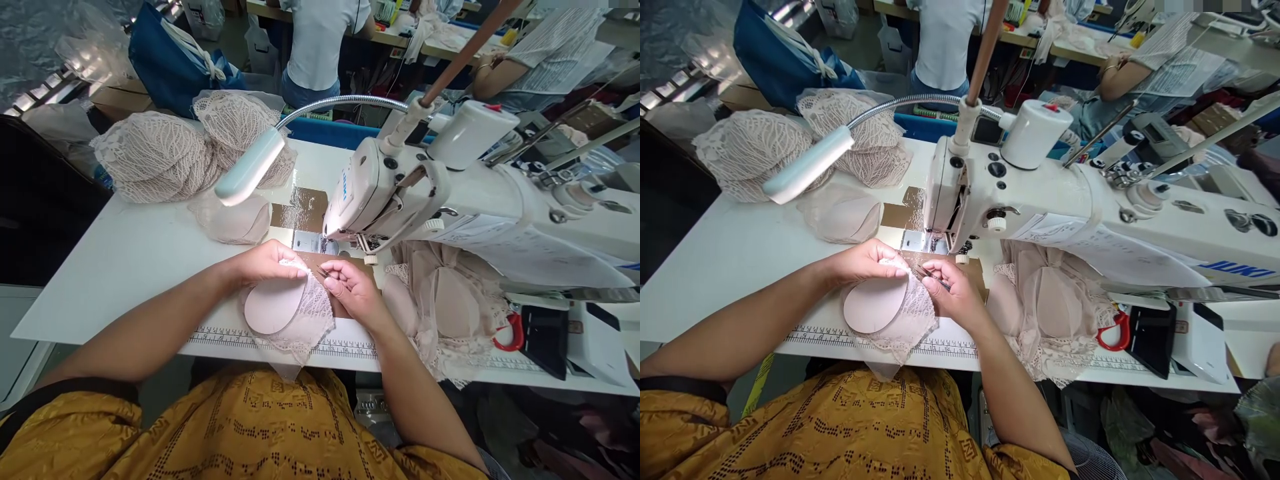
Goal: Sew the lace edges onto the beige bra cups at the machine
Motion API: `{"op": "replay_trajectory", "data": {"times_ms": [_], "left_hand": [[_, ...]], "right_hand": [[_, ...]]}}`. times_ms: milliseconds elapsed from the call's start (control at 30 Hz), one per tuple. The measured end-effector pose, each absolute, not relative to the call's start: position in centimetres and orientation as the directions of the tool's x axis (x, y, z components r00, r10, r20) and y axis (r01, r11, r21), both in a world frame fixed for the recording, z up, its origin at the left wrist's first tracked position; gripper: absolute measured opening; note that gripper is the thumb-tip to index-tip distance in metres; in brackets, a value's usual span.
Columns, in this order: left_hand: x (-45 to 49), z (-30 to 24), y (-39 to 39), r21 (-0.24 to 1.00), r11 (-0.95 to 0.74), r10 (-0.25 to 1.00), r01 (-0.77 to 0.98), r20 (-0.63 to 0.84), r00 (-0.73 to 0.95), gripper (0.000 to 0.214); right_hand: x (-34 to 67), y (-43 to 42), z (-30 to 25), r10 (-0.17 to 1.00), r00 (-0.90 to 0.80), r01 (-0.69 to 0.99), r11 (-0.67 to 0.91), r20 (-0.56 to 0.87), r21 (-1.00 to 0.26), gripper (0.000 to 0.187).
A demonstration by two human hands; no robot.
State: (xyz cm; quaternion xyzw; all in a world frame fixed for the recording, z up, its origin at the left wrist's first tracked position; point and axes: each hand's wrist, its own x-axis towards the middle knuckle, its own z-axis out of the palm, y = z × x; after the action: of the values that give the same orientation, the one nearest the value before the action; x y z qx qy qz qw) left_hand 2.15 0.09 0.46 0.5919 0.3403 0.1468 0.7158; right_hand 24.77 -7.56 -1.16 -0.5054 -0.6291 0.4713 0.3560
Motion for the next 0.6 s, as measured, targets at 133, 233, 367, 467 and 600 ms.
{"op": "replay_trajectory", "data": {"times_ms": [133, 233, 367, 467, 600], "left_hand": [[2.2, 0.1, 0.2, 0.953, 0.249, 0.618, 0.173, -0.294, 0.729, 0.025], [2.3, -0.1, 0.2, 0.956, 0.247, 0.596, 0.159, -0.279, 0.753, 0.027], [2.5, 0.1, 0.1, 0.953, 0.254, 0.562, 0.166, -0.286, 0.776, 0.024], [2.6, 0.2, 0.0, 0.95, 0.251, 0.557, 0.188, -0.301, 0.774, 0.025], [2.4, -0.2, 0.1, 0.947, 0.269, 0.524, 0.176, -0.297, 0.798, 0.023]], "right_hand": [[24.3, -7.5, -1.0, 0.963, -0.264, 0.296, 0.03, -0.051, -0.955, 0.025], [23.7, -7.4, -0.8, 0.964, -0.263, 0.314, 0.041, -0.045, -0.948, 0.023], [23.1, -7.3, -0.8, 0.966, -0.257, 0.304, 0.061, -0.02, -0.951, 0.018], [22.9, -7.2, -1.0, 0.972, -0.235, 0.286, 0.07, 0.001, -0.956, 0.013], [23.3, -7.0, -1.2, 0.973, -0.233, 0.28, 0.055, -0.012, -0.958, 0.015]]}}
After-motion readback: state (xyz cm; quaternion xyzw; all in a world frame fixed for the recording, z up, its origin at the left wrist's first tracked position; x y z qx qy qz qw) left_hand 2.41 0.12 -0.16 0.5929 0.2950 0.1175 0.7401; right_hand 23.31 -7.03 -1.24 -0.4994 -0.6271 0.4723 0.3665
